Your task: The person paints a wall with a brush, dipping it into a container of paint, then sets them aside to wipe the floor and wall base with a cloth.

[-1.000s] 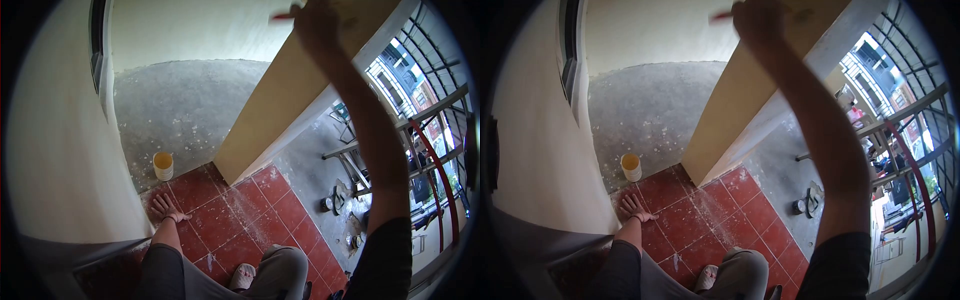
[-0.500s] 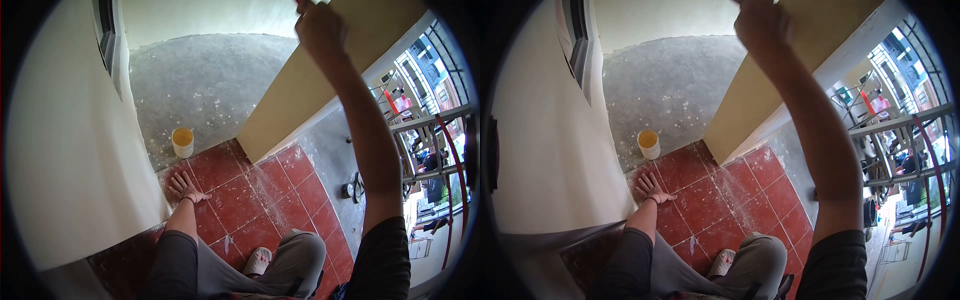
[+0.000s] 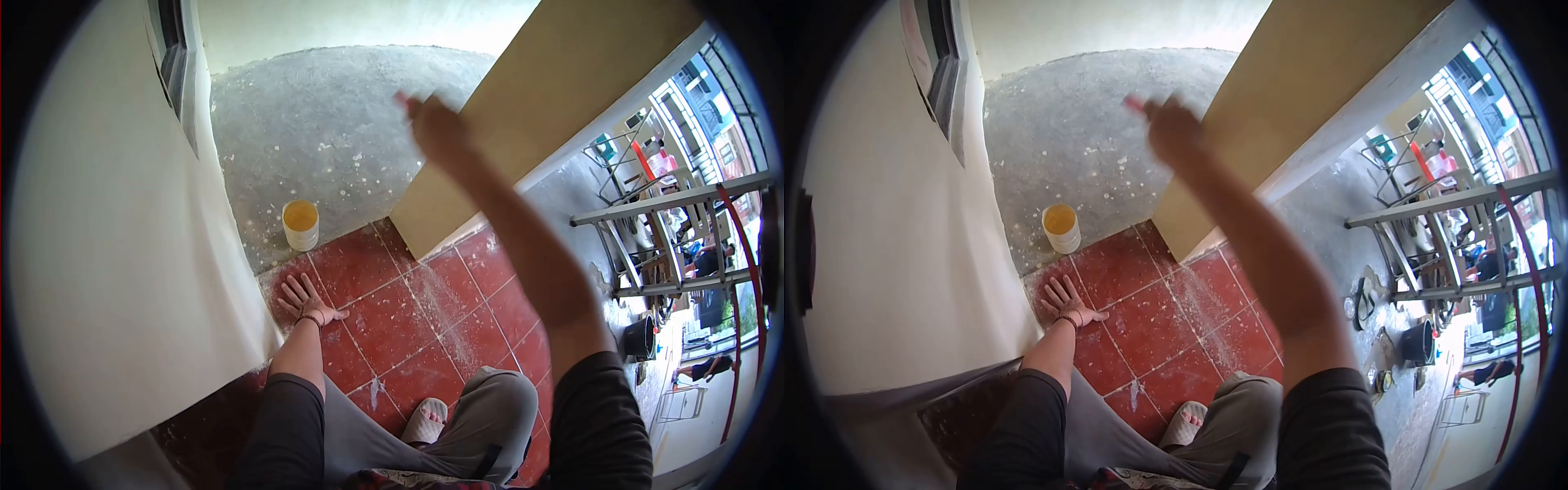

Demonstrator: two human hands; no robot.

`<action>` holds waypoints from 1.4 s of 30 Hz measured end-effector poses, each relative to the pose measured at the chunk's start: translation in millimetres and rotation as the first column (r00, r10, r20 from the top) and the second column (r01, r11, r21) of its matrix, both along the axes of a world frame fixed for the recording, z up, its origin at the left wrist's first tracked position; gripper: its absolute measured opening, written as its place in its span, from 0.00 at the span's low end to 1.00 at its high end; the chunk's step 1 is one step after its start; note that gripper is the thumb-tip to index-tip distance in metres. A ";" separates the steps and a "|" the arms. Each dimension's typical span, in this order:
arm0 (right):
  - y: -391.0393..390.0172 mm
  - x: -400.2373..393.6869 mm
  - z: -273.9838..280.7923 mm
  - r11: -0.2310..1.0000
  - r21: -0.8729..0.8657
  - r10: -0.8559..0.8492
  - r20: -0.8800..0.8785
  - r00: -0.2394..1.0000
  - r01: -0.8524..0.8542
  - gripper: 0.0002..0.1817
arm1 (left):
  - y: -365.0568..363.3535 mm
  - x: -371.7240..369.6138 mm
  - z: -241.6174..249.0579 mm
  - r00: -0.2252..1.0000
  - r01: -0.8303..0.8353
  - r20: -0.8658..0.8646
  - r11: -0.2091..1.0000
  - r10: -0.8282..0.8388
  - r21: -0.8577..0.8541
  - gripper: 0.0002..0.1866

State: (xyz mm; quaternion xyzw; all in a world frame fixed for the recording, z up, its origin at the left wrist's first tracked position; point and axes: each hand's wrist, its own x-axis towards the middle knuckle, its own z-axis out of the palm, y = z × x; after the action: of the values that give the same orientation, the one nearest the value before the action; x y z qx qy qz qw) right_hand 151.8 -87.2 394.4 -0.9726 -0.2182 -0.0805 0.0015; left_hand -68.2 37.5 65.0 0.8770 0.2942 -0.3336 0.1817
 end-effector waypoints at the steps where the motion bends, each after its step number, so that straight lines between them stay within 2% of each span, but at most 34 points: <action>1: -16.3 20.2 12.0 0.986 -0.168 0.046 0.373 0.927 0.019 0.13 | -0.4 1.9 2.5 1.000 -0.018 0.011 1.000 0.018 0.001 0.84; 2: -15.2 2.3 63.6 0.992 -0.031 -0.108 0.297 0.949 0.123 0.13 | -0.8 -2.0 3.0 0.999 -0.032 0.012 0.999 0.032 0.003 0.84; 3: -13.0 -13.9 88.2 0.988 0.067 -0.152 0.391 0.908 0.136 0.11 | -0.8 -6.2 2.7 0.999 -0.033 -0.018 0.999 0.033 0.003 0.84; 4: -23.8 -8.4 80.7 0.988 0.048 0.066 0.731 0.679 -0.147 0.10 | 0.2 -3.2 3.7 1.000 -0.009 -0.016 1.000 0.009 -0.005 0.84; 5: -22.0 -16.8 69.5 0.987 0.053 0.066 0.721 0.690 -0.150 0.10 | 0.6 -1.2 4.8 1.000 0.015 -0.012 1.000 -0.015 -0.012 0.83; 7: -21.6 -40.2 40.9 0.972 -0.132 0.218 0.824 0.524 -0.195 0.09 | 0.0 -0.5 7.4 1.000 0.015 -0.025 1.000 -0.015 -0.013 0.83; 8: -24.0 -41.6 9.1 0.978 -0.075 0.178 0.789 0.588 -0.195 0.06 | -1.4 -1.9 8.1 0.999 0.019 -0.028 1.000 -0.020 -0.015 0.83; 9: -26.7 -38.9 -34.7 0.981 -0.014 0.139 0.751 0.646 -0.194 0.07 | -0.5 -1.0 8.8 0.999 0.020 -0.029 1.000 -0.020 -0.013 0.83; 11: -37.5 -44.0 -120.1 0.997 -0.025 0.078 0.584 0.808 -0.078 0.07 | 1.7 -0.7 7.0 0.998 0.025 -0.053 1.000 -0.026 -0.004 0.83; 13: -47.6 -55.3 -189.3 0.976 -0.161 0.190 0.316 0.930 -0.145 0.07 | 0.0 1.1 3.4 0.999 0.011 -0.030 1.000 -0.011 -0.012 0.83; 15: -48.5 -79.1 -209.0 0.969 0.024 0.246 0.001 0.969 -0.246 0.07 | -2.2 1.3 1.8 0.999 0.019 -0.031 1.000 -0.019 -0.007 0.83; 16: -53.9 -91.6 -212.9 0.973 0.036 0.228 -0.008 0.974 -0.227 0.07 | -3.0 2.1 1.0 1.000 0.008 -0.026 1.000 -0.008 -0.001 0.83; 18: -65.0 -120.0 -207.7 0.928 0.240 0.335 -0.209 0.919 -0.284 0.07 | -4.3 1.9 2.1 0.999 0.017 -0.029 1.000 -0.017 0.016 0.83; 19: -78.0 -137.2 -201.3 0.932 0.255 0.314 -0.212 0.925 -0.258 0.07 | -5.1 1.6 5.0 1.000 0.018 -0.025 1.000 -0.017 0.018 0.83; 21: -117.2 -173.7 -184.0 0.844 0.448 0.457 -0.313 0.832 -0.295 0.07 | -7.7 1.4 5.3 0.998 0.054 -0.033 0.998 -0.053 0.038 0.83; 22: -134.2 -188.8 -176.2 0.844 0.466 0.438 -0.315 0.842 -0.264 0.07 | -8.6 0.3 1.8 0.999 0.033 0.003 0.998 -0.034 0.044 0.82; 23: -151.3 -203.0 -168.8 0.839 0.535 0.349 -0.396 0.849 -0.096 0.06 | -9.3 -2.7 -3.3 0.999 0.012 0.040 0.999 -0.014 0.049 0.82; 24: -168.2 -216.0 -164.3 0.809 0.584 0.269 -0.477 0.837 0.073 0.05 | -10.4 -9.5 -16.3 0.973 -0.051 0.227 0.995 0.032 0.081 0.79; 25: -184.5 -228.6 -163.7 0.797 0.597 0.255 -0.474 0.843 0.095 0.05 | -6.7 -13.6 -29.2 0.974 -0.025 0.226 0.995 0.003 0.098 0.79; 26: -198.8 -241.2 -166.0 0.676 0.669 0.178 -0.555 0.813 0.308 0.05 | 0.5 -15.8 -38.1 0.877 -0.132 0.470 0.990 0.099 0.039 0.76; 27: -211.7 -254.2 -169.5 0.510 0.694 0.120 -0.642 0.757 0.508 0.06 | 6.9 -18.0 -48.8 0.718 -0.210 0.670 0.976 0.188 -0.049 0.73; 28: -224.3 -265.6 -172.9 0.481 0.698 0.109 -0.647 0.754 0.530 0.06 | 3.9 -10.7 -33.6 0.649 -0.237 0.754 0.969 0.101 0.075 0.68; 29: -235.9 -276.5 -175.5 0.309 0.652 0.073 -0.742 0.666 0.693 0.08 | 8.3 0.6 -23.5 0.657 -0.207 0.751 0.974 0.068 0.093 0.68; 30: -243.7 -284.2 -175.8 0.125 0.571 0.062 -0.821 0.568 0.812 0.10 | 15.9 17.7 -14.3 0.593 -0.292 0.754 0.948 0.282 -0.124 0.68; 31: -247.9 -290.7 -172.1 0.101 0.573 0.052 -0.819 0.571 0.813 0.10 | 23.0 34.7 -10.8 0.514 -0.361 0.704 0.868 0.490 -0.340 0.68; 32: -251.5 -296.5 -166.7 0.031 0.554 0.021 -0.832 0.554 0.832 0.10 | 33.2 51.5 -21.2 0.523 -0.342 0.707 0.877 0.477 -0.339 0.68; 33: -255.2 -300.7 -163.9 -0.036 0.534 -0.006 -0.845 0.534 0.845 0.10 | 46.7 67.9 -41.4 0.380 -0.298 0.814 0.891 0.441 -0.343 0.68; 34: -259.7 -304.8 -165.2 -0.029 0.545 -0.035 -0.838 0.544 0.838 0.10 | 47.6 75.6 -40.6 0.223 -0.258 0.890 0.904 0.399 -0.341 0.68; 35: -264.3 -307.3 -167.3 -0.042 0.543 -0.041 -0.840 0.541 0.839 0.10 | 49.2 80.5 -40.0 0.231 -0.247 0.890 0.908 0.394 -0.338 0.68; 37: -273.9 -315.8 -172.1 -0.013 0.520 -0.099 -0.851 0.516 0.854 0.10 | 52.6 85.0 -40.2 0.199 -0.151 0.813 0.837 0.547 -0.526 0.69; 38: -278.5 -320.3 -175.0 -0.013 0.531 -0.091 -0.845 0.528 0.847 0.11 | 54.4 88.5 -43.7 0.223 -0.155 0.839 0.868 0.496 -0.472 0.66; 41: -284.0 -330.9 -172.6 -0.033 0.490 -0.103 -0.869 0.484 0.871 0.11 | 50.8 93.4 -39.4 0.256 -0.185 0.828 0.866 0.499 -0.465 0.63; 42: -286.7 -334.0 -174.5 -0.037 0.482 -0.108 -0.873 0.476 0.875 0.11 | 47.7 93.8 -34.9 0.221 -0.185 0.832 0.860 0.508 -0.476 0.61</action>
State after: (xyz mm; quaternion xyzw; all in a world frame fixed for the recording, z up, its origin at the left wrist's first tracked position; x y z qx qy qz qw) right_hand -182.2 -373.8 219.9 -0.7107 0.3029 0.1303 0.6214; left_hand 25.6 85.2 30.0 0.7771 0.2718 0.2538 0.5078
